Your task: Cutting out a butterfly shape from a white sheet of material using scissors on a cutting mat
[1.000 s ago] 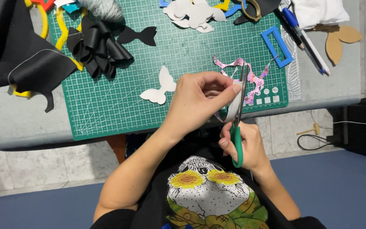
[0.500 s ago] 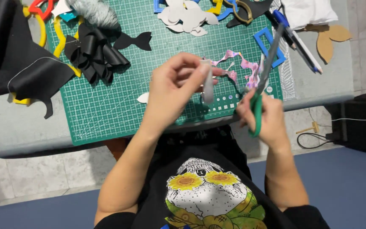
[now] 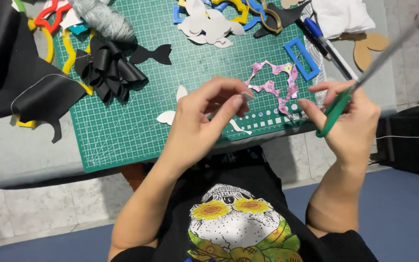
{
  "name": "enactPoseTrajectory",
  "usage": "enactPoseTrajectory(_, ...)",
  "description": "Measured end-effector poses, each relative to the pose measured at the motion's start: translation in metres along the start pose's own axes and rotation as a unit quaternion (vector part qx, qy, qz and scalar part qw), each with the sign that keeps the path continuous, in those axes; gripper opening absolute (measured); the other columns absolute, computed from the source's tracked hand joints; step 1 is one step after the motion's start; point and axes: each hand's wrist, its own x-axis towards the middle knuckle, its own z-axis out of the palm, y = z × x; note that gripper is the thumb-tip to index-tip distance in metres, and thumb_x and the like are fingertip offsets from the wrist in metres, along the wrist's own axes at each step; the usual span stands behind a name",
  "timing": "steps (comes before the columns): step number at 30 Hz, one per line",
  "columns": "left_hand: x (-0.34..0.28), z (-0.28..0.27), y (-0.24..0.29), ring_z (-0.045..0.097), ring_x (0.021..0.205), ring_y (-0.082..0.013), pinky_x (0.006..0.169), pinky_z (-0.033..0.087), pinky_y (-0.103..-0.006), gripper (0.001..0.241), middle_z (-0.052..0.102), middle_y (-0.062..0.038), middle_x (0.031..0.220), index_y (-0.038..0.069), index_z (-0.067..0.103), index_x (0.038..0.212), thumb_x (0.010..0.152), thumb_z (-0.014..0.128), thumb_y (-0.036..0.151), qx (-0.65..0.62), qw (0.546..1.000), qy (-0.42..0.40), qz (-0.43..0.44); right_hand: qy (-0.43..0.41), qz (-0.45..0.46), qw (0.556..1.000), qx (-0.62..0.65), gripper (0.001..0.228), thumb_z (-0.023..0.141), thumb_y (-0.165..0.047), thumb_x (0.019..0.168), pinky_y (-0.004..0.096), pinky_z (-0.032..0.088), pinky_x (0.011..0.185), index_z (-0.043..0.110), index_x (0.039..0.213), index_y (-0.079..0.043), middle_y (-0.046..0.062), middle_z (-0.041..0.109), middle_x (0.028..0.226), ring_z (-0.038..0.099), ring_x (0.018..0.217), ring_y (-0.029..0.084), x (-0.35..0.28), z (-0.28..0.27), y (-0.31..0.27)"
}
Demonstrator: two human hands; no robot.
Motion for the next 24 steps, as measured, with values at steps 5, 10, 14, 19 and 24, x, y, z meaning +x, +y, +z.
enactPoseTrajectory(5,-0.016,0.003,0.018,0.07,0.088,-0.0147,0.083,0.06,-0.0251,0.012,0.068,-0.007,0.1,0.006,0.064,0.11,0.106,0.055,0.013,-0.059,0.998,0.003,-0.001,-0.087,-0.021,0.96,-0.264,0.055,0.086,-0.051,0.082,0.038,0.054,0.059,0.055,0.093,-0.007,0.005,0.072,0.131,0.069,0.09,0.018,0.011,0.012,0.013)
enactPoseTrajectory(10,-0.031,0.003,0.026,0.072,0.083,-0.0178,0.078,0.062,-0.025,0.01,0.07,-0.011,0.098,0.003,0.065,0.107,0.104,0.057,0.008,-0.079,0.997,-0.013,0.002,-0.093,-0.019,0.932,-0.35,0.06,0.076,-0.064,0.089,0.053,0.049,0.054,0.063,0.111,-0.01,0.002,0.068,0.128,0.07,0.095,0.034,0.019,0.027,0.03)
enactPoseTrajectory(14,-0.039,0.002,0.019,0.074,0.081,-0.0153,0.076,0.064,-0.0236,0.011,0.072,-0.009,0.095,0.003,0.067,0.105,0.102,0.059,0.009,-0.049,0.998,-0.027,-0.013,-0.129,0.047,0.929,-0.343,0.043,0.074,-0.049,0.092,0.057,0.045,0.061,0.056,0.102,-0.012,0.012,0.068,0.09,0.065,0.084,0.046,0.028,0.032,0.043)
enactPoseTrajectory(19,-0.05,0.003,0.009,0.073,0.078,-0.0136,0.068,0.059,-0.0205,0.012,0.075,-0.007,0.093,0.005,0.069,0.104,0.101,0.06,0.011,-0.035,0.998,-0.044,-0.023,-0.134,0.006,0.931,-0.339,0.027,0.069,-0.034,0.095,0.062,0.045,0.054,0.058,0.107,-0.012,0.015,0.072,0.085,0.065,0.075,0.052,0.034,0.036,0.042)
enactPoseTrajectory(24,-0.07,0.0,-0.003,0.075,0.078,-0.0114,0.071,0.062,-0.0214,0.014,0.077,-0.004,0.092,0.008,0.073,0.102,0.099,0.062,0.015,-0.021,0.996,-0.071,-0.055,-0.189,0.042,0.961,-0.198,0.031,0.084,-0.022,0.087,0.041,0.06,0.078,0.067,0.112,-0.014,0.0,0.079,0.101,0.075,0.085,0.02,0.07,0.004,0.04)
